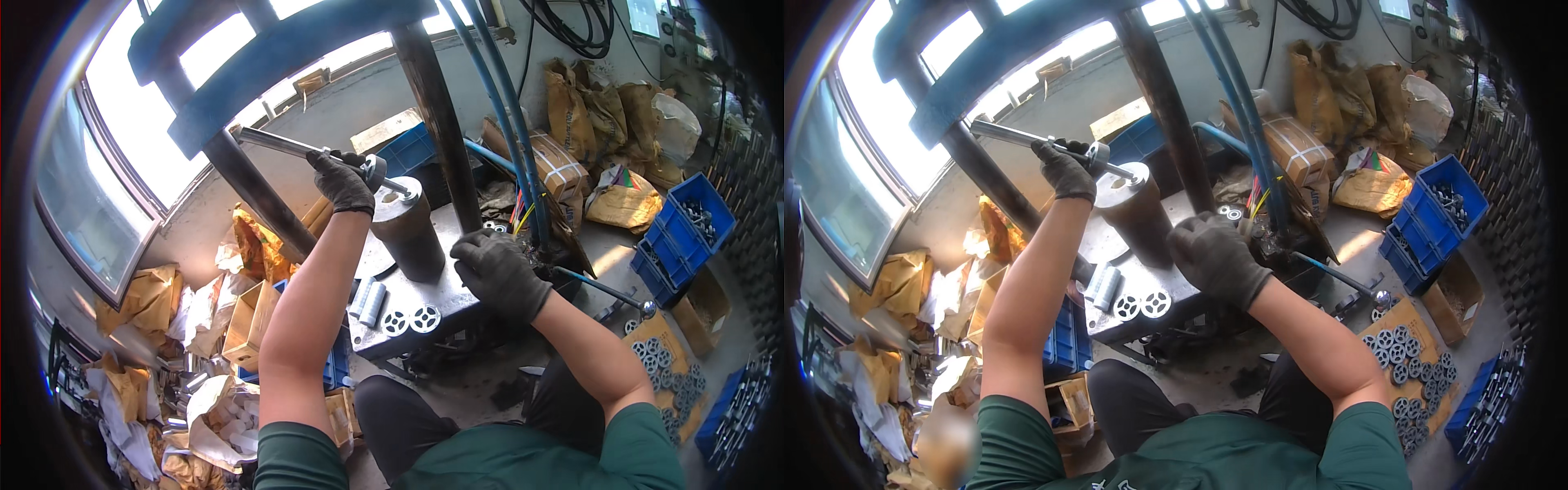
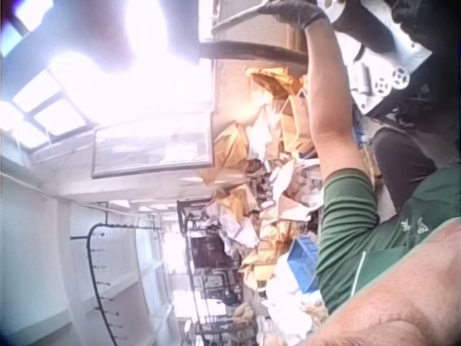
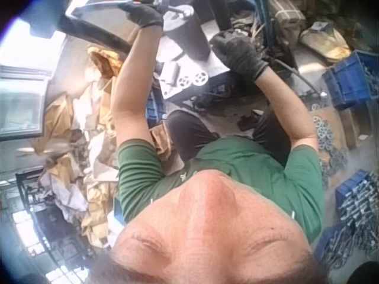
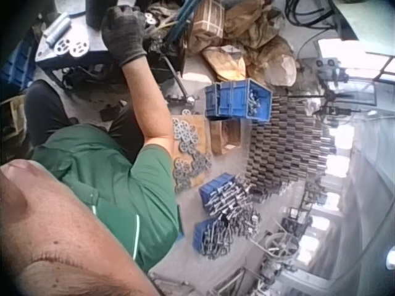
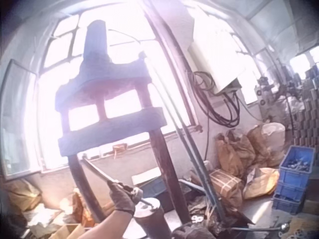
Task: The person assembles metal shafts into gear-like components using an industrial press machine, wearing work gloves.
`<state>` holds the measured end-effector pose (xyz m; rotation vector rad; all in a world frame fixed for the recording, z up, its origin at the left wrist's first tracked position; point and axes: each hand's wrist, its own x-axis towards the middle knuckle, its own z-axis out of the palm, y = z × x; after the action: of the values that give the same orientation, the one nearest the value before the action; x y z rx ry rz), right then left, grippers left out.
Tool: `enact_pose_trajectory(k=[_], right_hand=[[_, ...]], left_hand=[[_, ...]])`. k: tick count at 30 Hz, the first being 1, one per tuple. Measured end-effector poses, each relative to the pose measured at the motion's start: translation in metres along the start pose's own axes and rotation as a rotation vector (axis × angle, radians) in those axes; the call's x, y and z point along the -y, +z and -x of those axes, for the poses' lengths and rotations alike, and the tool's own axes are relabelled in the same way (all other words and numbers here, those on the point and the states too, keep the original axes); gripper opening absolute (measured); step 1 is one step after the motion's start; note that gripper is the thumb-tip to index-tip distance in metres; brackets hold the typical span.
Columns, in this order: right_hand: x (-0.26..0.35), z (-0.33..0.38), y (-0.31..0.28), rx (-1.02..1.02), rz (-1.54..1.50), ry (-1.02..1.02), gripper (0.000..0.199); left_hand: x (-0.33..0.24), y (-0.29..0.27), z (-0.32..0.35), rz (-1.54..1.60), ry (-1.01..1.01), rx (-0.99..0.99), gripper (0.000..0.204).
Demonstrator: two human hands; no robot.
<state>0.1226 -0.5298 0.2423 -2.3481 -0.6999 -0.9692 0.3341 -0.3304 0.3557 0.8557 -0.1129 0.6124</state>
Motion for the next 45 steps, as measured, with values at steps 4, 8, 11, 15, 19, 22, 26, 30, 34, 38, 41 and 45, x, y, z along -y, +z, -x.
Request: enact_pose_trajectory(k=[4, 8, 11, 15, 19, 22, 26, 30, 34, 38, 41, 45], right_hand=[[0.031, 0.044, -0.121, 0.248, 0.227, -0.047, 0.016], [0.013, 0.081, -0.18, 0.417, 0.529, 0.08, 0.02], [-0.008, 0.114, -0.199, 0.492, 0.605, 0.095, 0.018], [-0.02, 0.116, -0.19, 0.441, 0.557, 0.16, 0.019], [-0.041, 0.052, -0.177, 0.019, 0.643, -0.011, 0.03], [-0.078, 0.009, -0.167, -0.075, 0.615, -0.031, 0.033], [-0.103, -0.031, -0.161, -0.007, 0.619, 0.114, 0.05], [-0.098, -0.037, -0.156, -0.006, 0.528, 0.137, 0.064], [-0.093, -0.02, -0.159, -0.022, 0.59, 0.129, 0.086], [-0.086, 0.004, -0.166, -0.015, 0.531, 0.133, 0.099], [-0.059, 0.024, -0.175, 0.076, 0.553, 0.143, 0.068], [-0.024, 0.075, -0.181, 0.249, 0.568, 0.175, 0.029]], left_hand=[[0.011, -0.006, -0.001, -0.108, 0.055, 0.179, 0.056], [0.022, 0.003, -0.004, -0.185, 0.202, 0.209, 0.055], [0.028, 0.012, -0.009, -0.175, 0.216, 0.256, 0.054], [0.026, 0.023, -0.004, -0.175, 0.113, 0.244, 0.054], [0.033, 0.01, -0.028, -0.238, 0.175, 0.254, 0.056], [0.033, 0.013, -0.026, -0.23, 0.182, 0.27, 0.056], [0.035, 0.025, -0.016, -0.227, 0.118, 0.298, 0.058], [0.035, 0.02, -0.037, -0.274, 0.044, 0.337, 0.058], [0.04, 0.037, -0.046, -0.36, -0.071, 0.357, 0.055], [0.044, 0.056, -0.04, -0.48, -0.09, 0.402, 0.062], [0.037, 0.058, -0.035, -0.585, -0.014, 0.429, 0.066], [0.035, 0.046, -0.046, -0.547, -0.011, 0.421, 0.062]])
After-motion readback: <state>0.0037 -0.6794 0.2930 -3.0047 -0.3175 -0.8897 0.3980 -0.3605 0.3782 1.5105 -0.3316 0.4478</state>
